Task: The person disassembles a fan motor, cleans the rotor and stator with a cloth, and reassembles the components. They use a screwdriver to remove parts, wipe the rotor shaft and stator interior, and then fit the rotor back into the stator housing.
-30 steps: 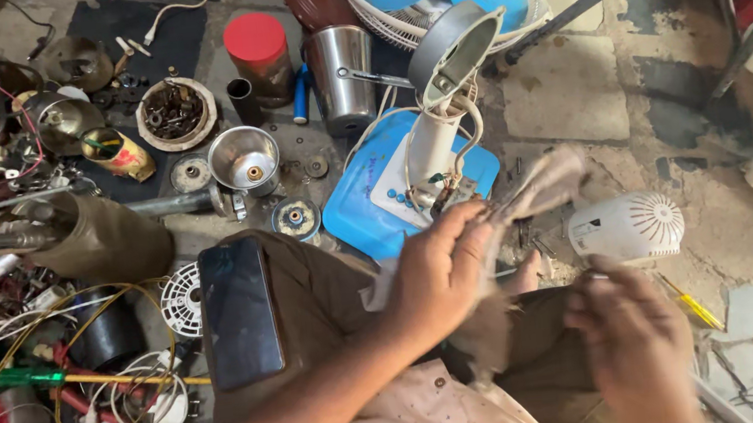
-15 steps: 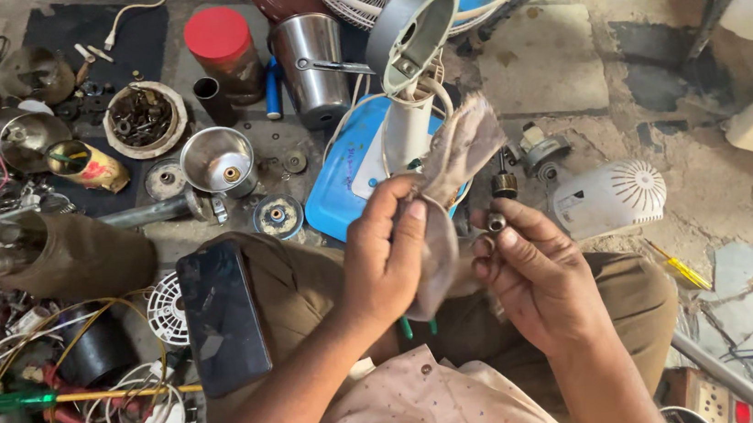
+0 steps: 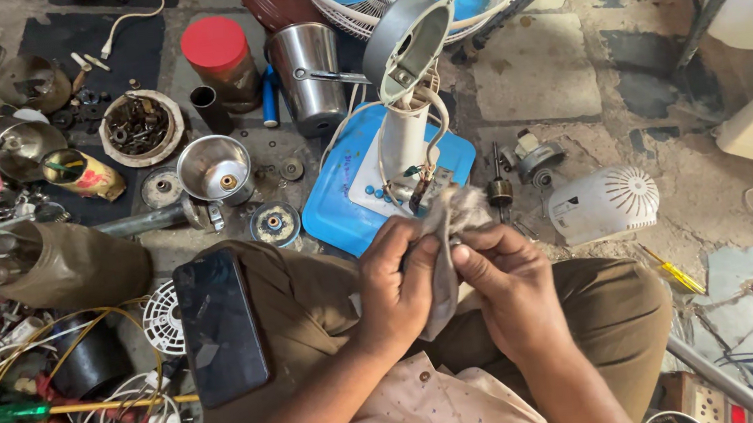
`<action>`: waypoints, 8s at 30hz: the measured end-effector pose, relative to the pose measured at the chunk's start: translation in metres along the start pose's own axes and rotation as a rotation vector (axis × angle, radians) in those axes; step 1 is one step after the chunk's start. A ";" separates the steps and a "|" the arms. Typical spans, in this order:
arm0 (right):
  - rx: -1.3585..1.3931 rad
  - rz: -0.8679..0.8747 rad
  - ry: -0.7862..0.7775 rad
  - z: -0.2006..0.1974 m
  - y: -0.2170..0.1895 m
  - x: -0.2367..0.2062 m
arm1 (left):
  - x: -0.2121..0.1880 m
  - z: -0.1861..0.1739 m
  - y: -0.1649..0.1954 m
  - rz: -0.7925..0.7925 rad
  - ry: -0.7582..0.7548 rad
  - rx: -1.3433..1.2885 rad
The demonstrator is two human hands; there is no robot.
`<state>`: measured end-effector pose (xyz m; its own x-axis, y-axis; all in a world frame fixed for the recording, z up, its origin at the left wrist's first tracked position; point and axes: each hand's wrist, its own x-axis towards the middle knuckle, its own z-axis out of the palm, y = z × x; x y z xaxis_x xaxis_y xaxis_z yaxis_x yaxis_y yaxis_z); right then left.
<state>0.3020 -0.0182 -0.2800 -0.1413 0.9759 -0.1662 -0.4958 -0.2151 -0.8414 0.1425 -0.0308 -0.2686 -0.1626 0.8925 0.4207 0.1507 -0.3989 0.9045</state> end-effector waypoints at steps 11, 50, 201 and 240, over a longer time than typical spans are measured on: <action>-0.080 0.275 -0.035 -0.004 0.032 -0.007 | -0.018 -0.016 -0.017 0.023 -0.036 0.116; -1.709 0.413 0.365 -0.095 0.018 0.180 | -0.034 -0.086 0.033 0.077 -0.111 1.007; -0.725 -0.501 0.062 0.047 -0.038 -0.018 | 0.005 0.013 0.018 -0.645 0.046 -1.489; -0.340 -0.169 0.010 0.012 -0.012 -0.023 | 0.008 0.000 0.030 -0.248 0.027 -0.476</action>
<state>0.3010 -0.0379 -0.2599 -0.0727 0.9973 -0.0145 -0.1985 -0.0287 -0.9797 0.1458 -0.0355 -0.2376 -0.1632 0.9688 0.1863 -0.3536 -0.2337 0.9057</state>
